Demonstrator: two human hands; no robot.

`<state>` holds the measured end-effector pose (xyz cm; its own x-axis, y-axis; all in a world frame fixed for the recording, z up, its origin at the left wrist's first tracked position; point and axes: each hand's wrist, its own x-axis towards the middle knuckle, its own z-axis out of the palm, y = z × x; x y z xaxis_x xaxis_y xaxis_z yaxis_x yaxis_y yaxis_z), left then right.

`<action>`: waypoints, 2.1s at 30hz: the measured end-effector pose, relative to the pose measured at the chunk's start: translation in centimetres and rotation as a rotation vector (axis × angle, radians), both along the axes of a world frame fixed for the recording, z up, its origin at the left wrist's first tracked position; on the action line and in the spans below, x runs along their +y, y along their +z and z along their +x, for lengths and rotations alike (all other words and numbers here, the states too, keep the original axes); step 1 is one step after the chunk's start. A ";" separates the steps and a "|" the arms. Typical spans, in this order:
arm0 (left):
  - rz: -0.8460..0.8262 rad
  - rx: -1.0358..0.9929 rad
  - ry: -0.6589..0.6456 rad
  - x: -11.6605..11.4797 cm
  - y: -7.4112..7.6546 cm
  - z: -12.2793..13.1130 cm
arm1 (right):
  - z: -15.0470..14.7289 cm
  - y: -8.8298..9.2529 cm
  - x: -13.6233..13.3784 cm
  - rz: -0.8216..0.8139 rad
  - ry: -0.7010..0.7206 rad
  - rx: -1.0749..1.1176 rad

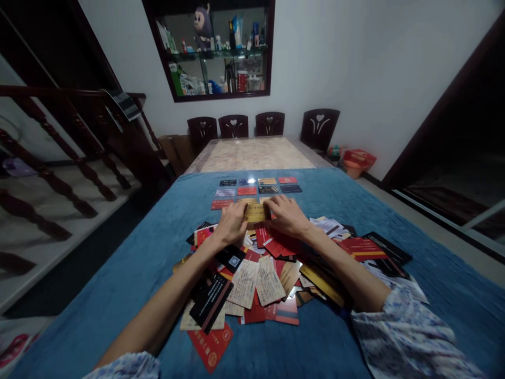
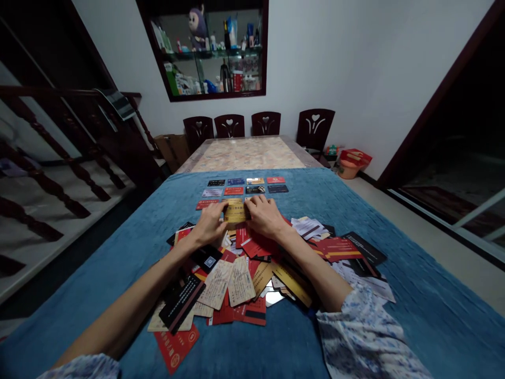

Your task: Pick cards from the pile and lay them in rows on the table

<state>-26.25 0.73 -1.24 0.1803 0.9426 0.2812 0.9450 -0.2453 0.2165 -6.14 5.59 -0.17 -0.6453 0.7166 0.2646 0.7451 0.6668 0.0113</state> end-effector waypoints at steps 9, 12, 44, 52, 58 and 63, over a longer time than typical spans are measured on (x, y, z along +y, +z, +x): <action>-0.017 0.063 0.003 1.2 1.9 -1.0 | -0.4 1.6 1.9 -0.021 0.076 -0.086; -0.026 0.074 0.012 2.2 2.2 -1.7 | -0.8 2.0 2.8 -0.036 0.094 -0.094; -0.259 0.208 0.042 10.0 0.1 -4.7 | -6.2 1.4 8.8 -0.236 0.037 -0.266; -0.349 0.271 0.069 10.9 0.0 -4.9 | -6.7 1.5 9.5 -0.280 0.022 -0.316; -0.408 0.318 0.064 11.2 0.2 -4.9 | -7.2 1.5 9.9 -0.284 0.022 -0.364; -0.414 0.339 0.066 11.0 0.7 -4.3 | -7.7 1.5 9.9 -0.259 0.017 -0.402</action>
<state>-30.55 11.75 -0.51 0.1334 0.9746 -0.1799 0.9891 -0.1423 -0.0372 -13.88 15.47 1.28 -0.6723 0.7143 -0.1945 0.7046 0.6980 0.1279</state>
